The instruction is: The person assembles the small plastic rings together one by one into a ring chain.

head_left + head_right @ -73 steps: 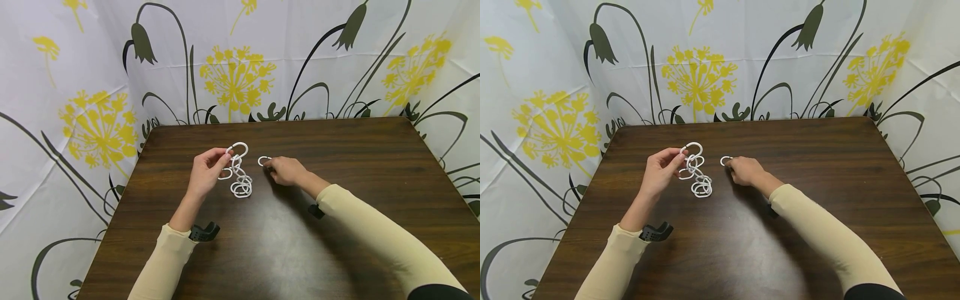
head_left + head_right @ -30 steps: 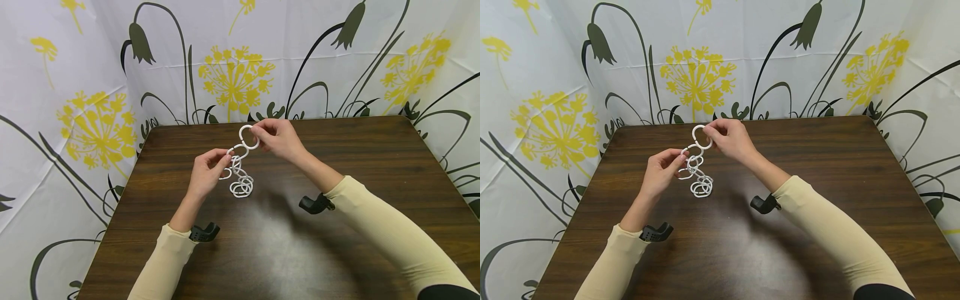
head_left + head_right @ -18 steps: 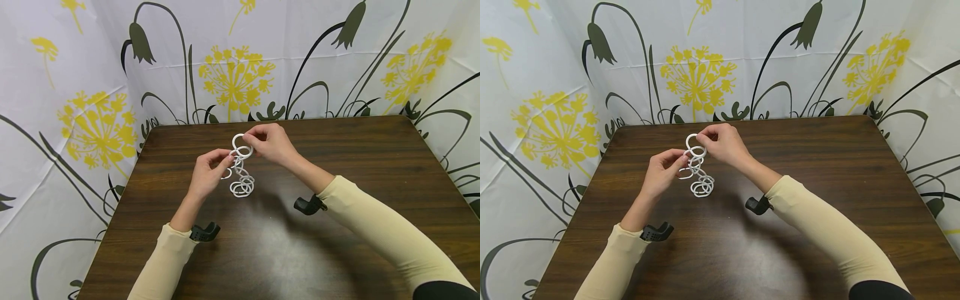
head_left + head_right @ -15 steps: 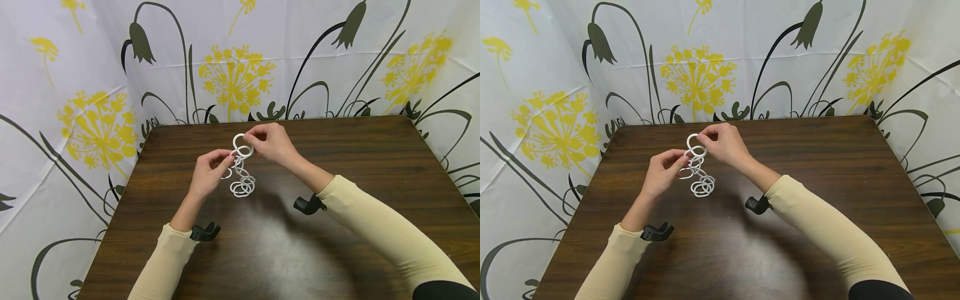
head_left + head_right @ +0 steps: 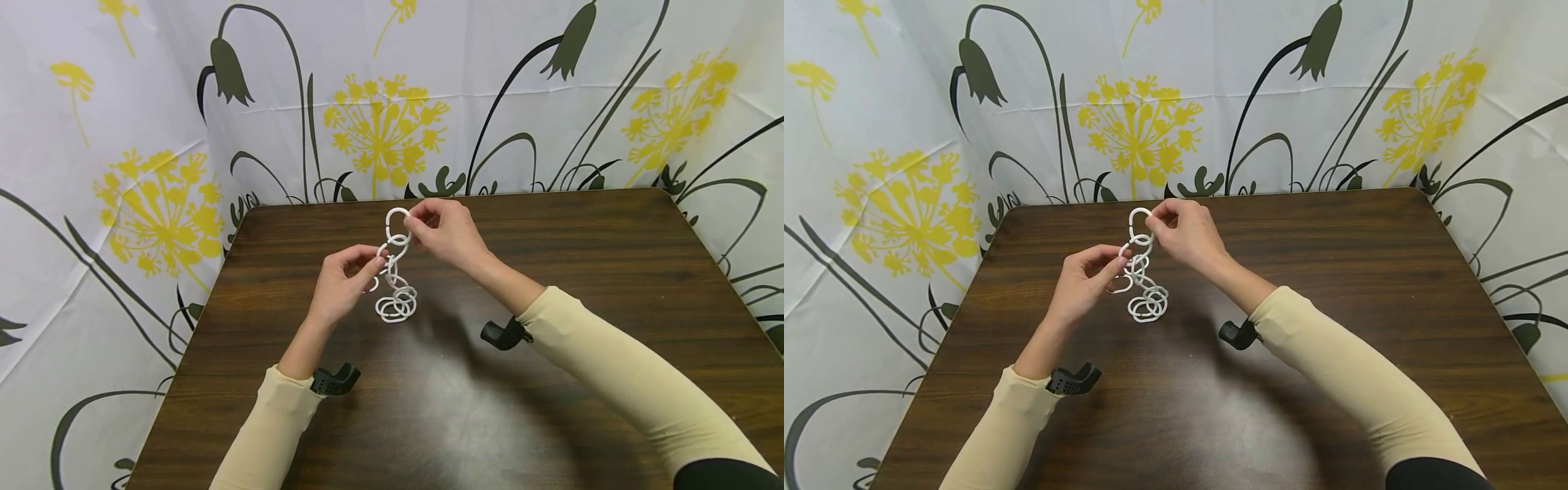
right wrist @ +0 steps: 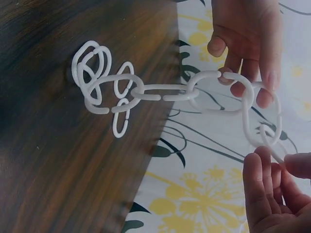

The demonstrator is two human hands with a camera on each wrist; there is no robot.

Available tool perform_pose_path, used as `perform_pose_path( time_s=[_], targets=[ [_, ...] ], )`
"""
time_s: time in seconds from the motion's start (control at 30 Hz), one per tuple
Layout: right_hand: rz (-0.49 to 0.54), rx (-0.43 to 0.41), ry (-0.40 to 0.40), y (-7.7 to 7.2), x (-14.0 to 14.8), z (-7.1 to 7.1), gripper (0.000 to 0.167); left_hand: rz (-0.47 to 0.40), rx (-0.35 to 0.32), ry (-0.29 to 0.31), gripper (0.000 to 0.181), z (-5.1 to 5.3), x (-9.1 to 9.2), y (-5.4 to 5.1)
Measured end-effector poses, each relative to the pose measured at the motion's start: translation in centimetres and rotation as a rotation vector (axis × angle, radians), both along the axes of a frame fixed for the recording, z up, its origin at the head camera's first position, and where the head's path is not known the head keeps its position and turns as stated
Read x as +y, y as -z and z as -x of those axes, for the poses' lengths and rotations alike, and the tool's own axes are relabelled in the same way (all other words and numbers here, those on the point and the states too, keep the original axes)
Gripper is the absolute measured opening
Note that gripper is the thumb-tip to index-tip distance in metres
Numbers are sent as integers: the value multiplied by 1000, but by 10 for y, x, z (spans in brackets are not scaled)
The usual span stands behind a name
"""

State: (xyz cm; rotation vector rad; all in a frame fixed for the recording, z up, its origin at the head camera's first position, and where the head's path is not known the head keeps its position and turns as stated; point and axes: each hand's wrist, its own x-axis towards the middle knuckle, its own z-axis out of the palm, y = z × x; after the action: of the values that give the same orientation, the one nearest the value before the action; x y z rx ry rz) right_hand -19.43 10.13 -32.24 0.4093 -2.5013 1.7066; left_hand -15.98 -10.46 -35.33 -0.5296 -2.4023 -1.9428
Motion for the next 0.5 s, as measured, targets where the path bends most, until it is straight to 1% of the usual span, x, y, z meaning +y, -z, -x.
perform_pose_path(
  time_s=[0.13, 0.27, 0.33, 0.37, 0.43, 0.5],
  targets=[
    [134, -41, -20, 3, -1, 1, 8, 23, 7, 16, 21, 9, -4, 17],
    [273, -83, -31, 8, 0, 3, 9, 43, 11, 31, 23, 10, -6, 20],
    [322, -102, -36, 10, 1, 3, 10, 62, 13, 31, 24, 11, -9, 20],
    [340, -110, -42, 10, 2, 3, 12, 88, 25, 20, 24, 12, -11, 21],
    [359, -124, -51, 12, 3, 3, 13, 168, 57, -18, 24, 15, -16, 24],
    [365, -137, -59, 13, 5, 3, 14, 291, 85, -75, 23, 18, -22, 29]
  ],
)
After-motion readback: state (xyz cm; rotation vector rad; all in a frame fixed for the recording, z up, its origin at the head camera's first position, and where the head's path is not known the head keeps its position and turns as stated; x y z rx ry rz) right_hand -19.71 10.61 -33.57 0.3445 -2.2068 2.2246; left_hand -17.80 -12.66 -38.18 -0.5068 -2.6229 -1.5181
